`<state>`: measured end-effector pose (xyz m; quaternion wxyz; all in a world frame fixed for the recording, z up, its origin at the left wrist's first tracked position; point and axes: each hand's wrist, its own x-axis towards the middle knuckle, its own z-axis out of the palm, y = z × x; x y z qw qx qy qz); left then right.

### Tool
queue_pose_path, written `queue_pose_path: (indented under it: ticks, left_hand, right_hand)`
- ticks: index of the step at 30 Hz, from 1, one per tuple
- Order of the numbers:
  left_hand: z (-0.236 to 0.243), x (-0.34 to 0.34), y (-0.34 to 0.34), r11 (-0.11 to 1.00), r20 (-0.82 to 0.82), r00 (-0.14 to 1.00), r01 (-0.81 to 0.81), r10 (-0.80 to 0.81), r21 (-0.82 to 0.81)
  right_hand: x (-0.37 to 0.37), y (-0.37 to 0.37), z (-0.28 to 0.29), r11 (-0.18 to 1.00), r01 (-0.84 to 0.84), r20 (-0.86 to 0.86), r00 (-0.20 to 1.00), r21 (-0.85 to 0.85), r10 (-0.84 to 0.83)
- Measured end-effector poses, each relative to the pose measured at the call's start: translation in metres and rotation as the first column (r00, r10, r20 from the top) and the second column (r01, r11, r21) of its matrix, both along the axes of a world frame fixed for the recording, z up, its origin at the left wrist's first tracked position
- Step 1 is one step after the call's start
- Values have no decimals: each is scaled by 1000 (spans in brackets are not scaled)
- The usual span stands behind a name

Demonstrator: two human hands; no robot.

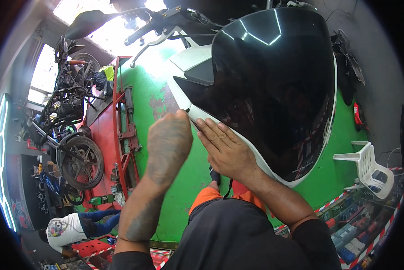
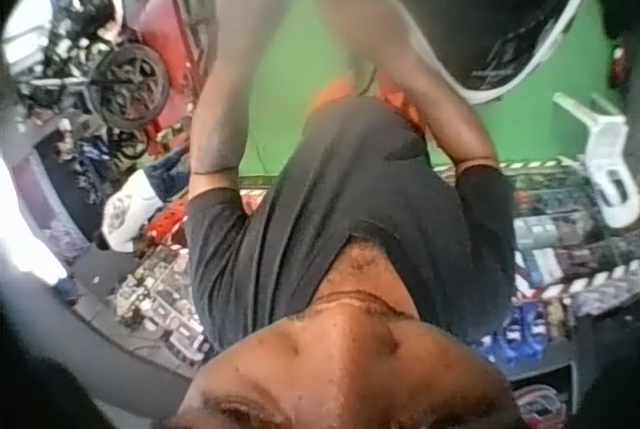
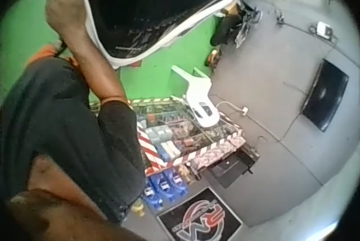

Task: Replacing or adjusting the front fairing and windshield components on a white motorcycle using an allen wrench.

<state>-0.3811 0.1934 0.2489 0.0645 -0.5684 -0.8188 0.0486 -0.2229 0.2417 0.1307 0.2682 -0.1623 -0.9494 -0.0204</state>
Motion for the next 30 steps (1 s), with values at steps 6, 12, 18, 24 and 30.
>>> queue_pose_path:
  ticks: [6, 12, 18, 24, 30]
  left_hand:
    - [25, -55, 16, 963, 312, 923, 260, -226, -74]
    - [46, -61, 32, 913, 453, 871, 328, -193, -242]
    - [47, -80, 53, 819, 472, 831, 474, -294, -323]
    - [57, -79, 72, 702, 470, 850, 485, -238, -521]
    - [53, -67, 58, 758, 330, 884, 458, -331, -465]
  right_hand:
    - [1, 1, 2, 999, -27, -15, 1000, -34, 26]
    - [4, 2, 2, 1000, -23, 15, 1000, 17, 23]
    - [4, 1, 3, 1000, -29, 31, 999, 4, 29]
    - [2, 2, 2, 999, -15, 23, 1000, 31, 14]
    - [2, 2, 1, 999, -23, -7, 1000, 33, 23]
